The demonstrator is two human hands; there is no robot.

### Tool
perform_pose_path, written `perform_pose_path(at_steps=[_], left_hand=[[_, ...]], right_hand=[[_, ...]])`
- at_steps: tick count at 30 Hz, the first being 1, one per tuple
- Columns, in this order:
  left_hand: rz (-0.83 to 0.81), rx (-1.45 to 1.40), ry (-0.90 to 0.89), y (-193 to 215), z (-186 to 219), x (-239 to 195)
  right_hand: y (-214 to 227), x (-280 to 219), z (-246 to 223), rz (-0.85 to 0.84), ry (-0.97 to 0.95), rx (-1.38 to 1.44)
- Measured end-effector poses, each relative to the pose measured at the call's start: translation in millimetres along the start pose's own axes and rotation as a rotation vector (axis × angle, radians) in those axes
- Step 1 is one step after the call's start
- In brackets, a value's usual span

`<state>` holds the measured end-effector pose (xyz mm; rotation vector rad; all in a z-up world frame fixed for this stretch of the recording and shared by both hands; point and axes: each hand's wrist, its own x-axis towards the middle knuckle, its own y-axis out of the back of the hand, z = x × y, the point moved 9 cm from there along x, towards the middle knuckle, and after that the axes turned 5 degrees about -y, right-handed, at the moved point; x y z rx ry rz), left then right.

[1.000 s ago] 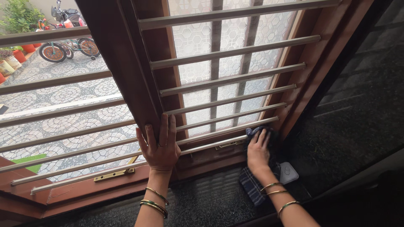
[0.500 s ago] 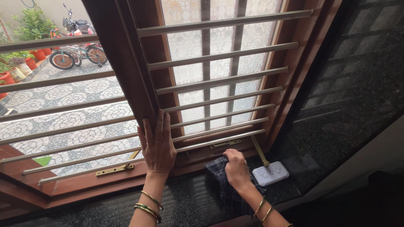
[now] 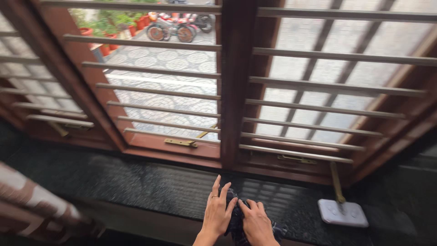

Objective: The person wipes the metal bars and wooden frame of a window with a dark cloth, then wipes the granite windowsill and a wooden door. The person uses a cloth to clean the surfaces.

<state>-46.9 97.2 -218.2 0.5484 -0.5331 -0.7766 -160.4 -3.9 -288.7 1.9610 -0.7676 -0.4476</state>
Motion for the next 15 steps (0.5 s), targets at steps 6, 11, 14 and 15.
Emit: perform_pose_path(at_steps=[6, 11, 14, 15], left_hand=[[0.337, -0.623, 0.534, 78.5, -110.3, -118.9], [0.681, -1.220, 0.724, 180.0, -145.4, -265.9], [0.935, -1.019, 0.710, 270.3, -158.0, -366.9], [1.026, -0.931, 0.691, 299.0, -161.9, -401.5]], right_hand=[[-82.6, -3.9, -95.3, -0.770, -0.059, 0.950], [-144.1, -96.9, -255.6, -1.283, -0.300, 1.134], [-138.9, -137.3, -367.3, -1.309, 0.194, 0.943], [-148.8, -148.7, -391.6, -1.309, 0.148, 0.878]])
